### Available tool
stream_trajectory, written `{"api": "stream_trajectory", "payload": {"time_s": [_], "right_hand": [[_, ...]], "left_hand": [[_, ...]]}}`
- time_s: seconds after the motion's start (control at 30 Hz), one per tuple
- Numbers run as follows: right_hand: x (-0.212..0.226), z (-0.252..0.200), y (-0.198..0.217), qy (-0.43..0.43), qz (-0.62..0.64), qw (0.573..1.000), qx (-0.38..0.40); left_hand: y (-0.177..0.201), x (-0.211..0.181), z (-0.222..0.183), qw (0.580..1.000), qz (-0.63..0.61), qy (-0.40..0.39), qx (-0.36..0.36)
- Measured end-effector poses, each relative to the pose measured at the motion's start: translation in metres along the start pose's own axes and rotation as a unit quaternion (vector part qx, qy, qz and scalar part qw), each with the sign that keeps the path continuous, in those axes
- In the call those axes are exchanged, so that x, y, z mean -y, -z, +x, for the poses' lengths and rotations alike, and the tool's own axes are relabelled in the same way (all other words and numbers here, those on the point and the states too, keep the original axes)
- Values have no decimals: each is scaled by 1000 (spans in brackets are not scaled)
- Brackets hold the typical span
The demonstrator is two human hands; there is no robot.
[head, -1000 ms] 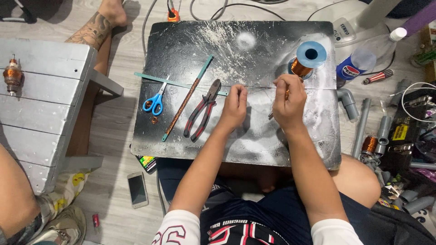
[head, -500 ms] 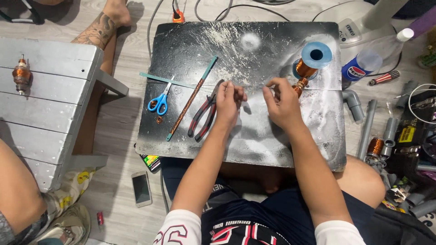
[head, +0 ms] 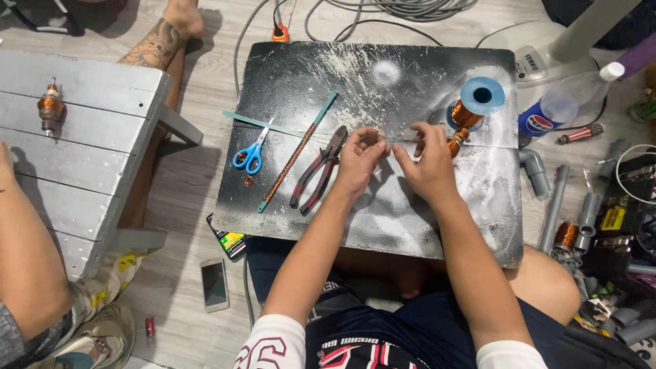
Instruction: Assembling a small electronic component by winding and connecting copper wires using hands and pliers.
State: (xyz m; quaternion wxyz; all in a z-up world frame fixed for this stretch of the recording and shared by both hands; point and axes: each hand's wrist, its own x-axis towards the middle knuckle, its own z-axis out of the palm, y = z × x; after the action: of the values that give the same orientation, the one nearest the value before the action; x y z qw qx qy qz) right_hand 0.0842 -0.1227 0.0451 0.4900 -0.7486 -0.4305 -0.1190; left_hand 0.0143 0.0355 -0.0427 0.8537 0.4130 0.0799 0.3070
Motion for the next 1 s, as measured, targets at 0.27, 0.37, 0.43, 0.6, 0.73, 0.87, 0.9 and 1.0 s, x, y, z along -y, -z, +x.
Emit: {"api": "stream_trajectory", "payload": {"time_s": [0.27,0.37,0.43,0.6,0.73,0.87,0.9,1.0], "right_hand": [[-14,-4,-3,54,-11,997,-44],[-4,-4,-2,106,-67,992,-10],[-1,-6,-3,104,-113,988,15],[-20,-7,-5,102,-149,984,1],[2,-6,2,102,-122,985,64],[-3,-7,3,88,-141,980,106],[-8,-9,4,96,-156,977,105],[-12,-9,4,110,-178,974,84]], "left_hand": [[-6,-5,-4,998,63,-3,-6],[-8,-6,-4,997,78,-7,-8],[-8,-6,-5,996,87,-8,-12],[-18,-14,-10,997,79,-22,-4],[-24,-23,-11,993,116,-28,17],[-22,-24,-14,994,106,-22,10],[-22,-24,-15,994,103,-20,10],[-8,-8,-9,992,122,-29,18]]}}
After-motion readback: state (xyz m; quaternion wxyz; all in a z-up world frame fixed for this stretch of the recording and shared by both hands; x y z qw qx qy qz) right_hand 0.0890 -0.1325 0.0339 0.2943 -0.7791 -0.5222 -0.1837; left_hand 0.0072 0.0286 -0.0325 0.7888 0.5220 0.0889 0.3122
